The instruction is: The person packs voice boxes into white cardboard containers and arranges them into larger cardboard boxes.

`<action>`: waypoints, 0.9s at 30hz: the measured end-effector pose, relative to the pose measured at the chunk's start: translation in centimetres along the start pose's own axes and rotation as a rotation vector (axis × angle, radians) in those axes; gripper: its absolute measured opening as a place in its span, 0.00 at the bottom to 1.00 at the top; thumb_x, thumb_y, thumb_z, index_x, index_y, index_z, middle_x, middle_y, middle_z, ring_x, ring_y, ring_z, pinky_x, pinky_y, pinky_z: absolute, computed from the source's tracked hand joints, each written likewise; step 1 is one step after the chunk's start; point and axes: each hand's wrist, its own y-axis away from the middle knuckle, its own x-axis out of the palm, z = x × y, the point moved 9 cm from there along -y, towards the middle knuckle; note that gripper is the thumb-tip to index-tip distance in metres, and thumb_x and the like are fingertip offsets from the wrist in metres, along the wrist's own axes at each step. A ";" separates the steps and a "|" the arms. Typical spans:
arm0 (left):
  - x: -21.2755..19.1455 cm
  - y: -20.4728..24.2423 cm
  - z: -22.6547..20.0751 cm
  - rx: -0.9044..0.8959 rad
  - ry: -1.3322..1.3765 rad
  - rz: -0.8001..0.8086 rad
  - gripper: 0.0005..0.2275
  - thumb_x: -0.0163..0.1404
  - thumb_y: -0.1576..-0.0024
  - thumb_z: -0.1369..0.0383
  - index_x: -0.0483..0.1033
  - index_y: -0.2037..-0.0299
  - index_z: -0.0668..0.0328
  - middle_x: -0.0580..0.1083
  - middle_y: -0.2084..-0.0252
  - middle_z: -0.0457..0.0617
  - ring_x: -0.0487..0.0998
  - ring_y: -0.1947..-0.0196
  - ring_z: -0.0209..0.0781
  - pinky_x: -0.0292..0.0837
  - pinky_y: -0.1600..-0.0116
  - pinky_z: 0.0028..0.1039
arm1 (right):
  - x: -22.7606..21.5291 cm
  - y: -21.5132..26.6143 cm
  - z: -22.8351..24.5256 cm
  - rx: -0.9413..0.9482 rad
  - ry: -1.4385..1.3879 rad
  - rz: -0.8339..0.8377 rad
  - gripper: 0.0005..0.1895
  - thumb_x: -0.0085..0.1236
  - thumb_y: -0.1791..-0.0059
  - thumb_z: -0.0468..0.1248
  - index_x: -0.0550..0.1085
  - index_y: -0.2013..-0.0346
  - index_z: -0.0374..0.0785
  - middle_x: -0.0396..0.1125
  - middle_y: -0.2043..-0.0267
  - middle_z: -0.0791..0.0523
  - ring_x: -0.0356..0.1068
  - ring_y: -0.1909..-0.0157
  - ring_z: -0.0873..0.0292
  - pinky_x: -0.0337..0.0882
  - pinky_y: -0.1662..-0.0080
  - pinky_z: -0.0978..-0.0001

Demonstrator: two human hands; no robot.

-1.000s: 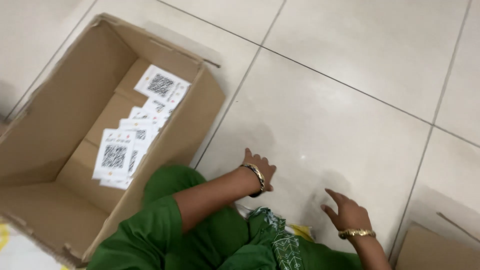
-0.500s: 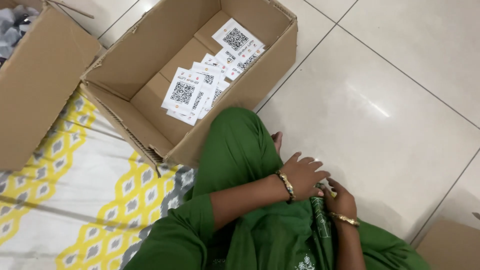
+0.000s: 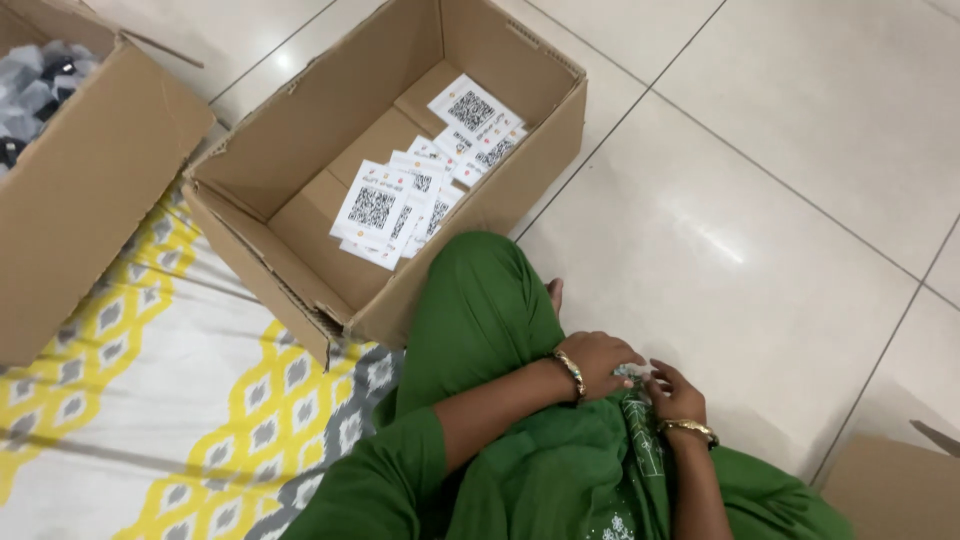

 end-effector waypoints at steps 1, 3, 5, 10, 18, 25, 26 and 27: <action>-0.1 -0.4 -0.2 0.009 -0.006 0.000 0.19 0.54 0.44 0.57 0.75 0.42 0.44 0.76 0.42 0.46 0.75 0.43 0.49 0.69 0.40 0.41 | -0.1 0.1 0.3 -0.001 -0.005 -0.009 0.23 0.61 0.50 0.44 0.75 0.40 0.48 0.76 0.49 0.52 0.77 0.51 0.55 0.76 0.50 0.62; 0.8 -0.7 0.7 -0.094 -0.076 0.094 0.19 0.53 0.43 0.57 0.74 0.41 0.42 0.75 0.41 0.45 0.73 0.41 0.48 0.67 0.40 0.43 | 0.6 0.7 -0.5 0.106 -0.016 0.042 0.23 0.60 0.50 0.45 0.76 0.40 0.50 0.77 0.50 0.52 0.78 0.51 0.55 0.77 0.51 0.61; 1.2 -0.4 1.0 -0.121 -0.112 0.132 0.19 0.52 0.42 0.58 0.74 0.40 0.41 0.74 0.40 0.44 0.72 0.40 0.47 0.67 0.39 0.43 | 1.1 0.4 -1.0 0.076 -0.016 0.039 0.23 0.61 0.50 0.45 0.76 0.40 0.49 0.77 0.50 0.52 0.78 0.52 0.55 0.77 0.51 0.61; 1.8 -0.8 1.4 -0.141 -0.174 0.182 0.19 0.51 0.40 0.57 0.72 0.38 0.40 0.72 0.38 0.43 0.70 0.37 0.45 0.65 0.37 0.44 | 0.6 -0.4 -1.2 0.063 -0.019 0.023 0.24 0.61 0.50 0.46 0.75 0.40 0.50 0.77 0.51 0.52 0.78 0.53 0.55 0.78 0.52 0.62; 1.2 -0.9 0.3 -0.302 -0.262 0.352 0.24 0.52 0.41 0.53 0.67 0.34 0.40 0.70 0.37 0.47 0.68 0.37 0.48 0.62 0.36 0.47 | 1.0 1.0 -0.8 0.068 -0.042 0.079 0.23 0.59 0.50 0.46 0.74 0.39 0.50 0.77 0.50 0.53 0.79 0.53 0.56 0.79 0.52 0.63; -12.1 0.9 -0.7 -0.194 -0.090 0.051 0.21 0.52 0.42 0.54 0.71 0.38 0.42 0.72 0.38 0.46 0.72 0.39 0.48 0.57 0.37 0.59 | 1.6 0.0 -2.0 0.068 -0.149 0.118 0.24 0.60 0.51 0.44 0.74 0.39 0.47 0.76 0.51 0.51 0.78 0.52 0.56 0.79 0.53 0.63; -15.1 1.8 0.1 -0.104 -0.022 -0.127 0.20 0.52 0.41 0.56 0.72 0.39 0.46 0.74 0.40 0.50 0.73 0.40 0.51 0.64 0.38 0.49 | 1.6 -0.1 -1.9 0.069 -0.132 0.120 0.24 0.60 0.51 0.44 0.74 0.39 0.47 0.77 0.51 0.52 0.78 0.52 0.56 0.78 0.53 0.63; -18.0 3.1 1.1 -0.016 0.043 -0.302 0.19 0.53 0.39 0.57 0.74 0.40 0.50 0.75 0.42 0.54 0.75 0.42 0.54 0.70 0.38 0.40 | 1.8 0.0 -1.8 0.071 -0.118 0.122 0.24 0.60 0.50 0.45 0.74 0.39 0.47 0.77 0.51 0.52 0.78 0.52 0.55 0.78 0.52 0.63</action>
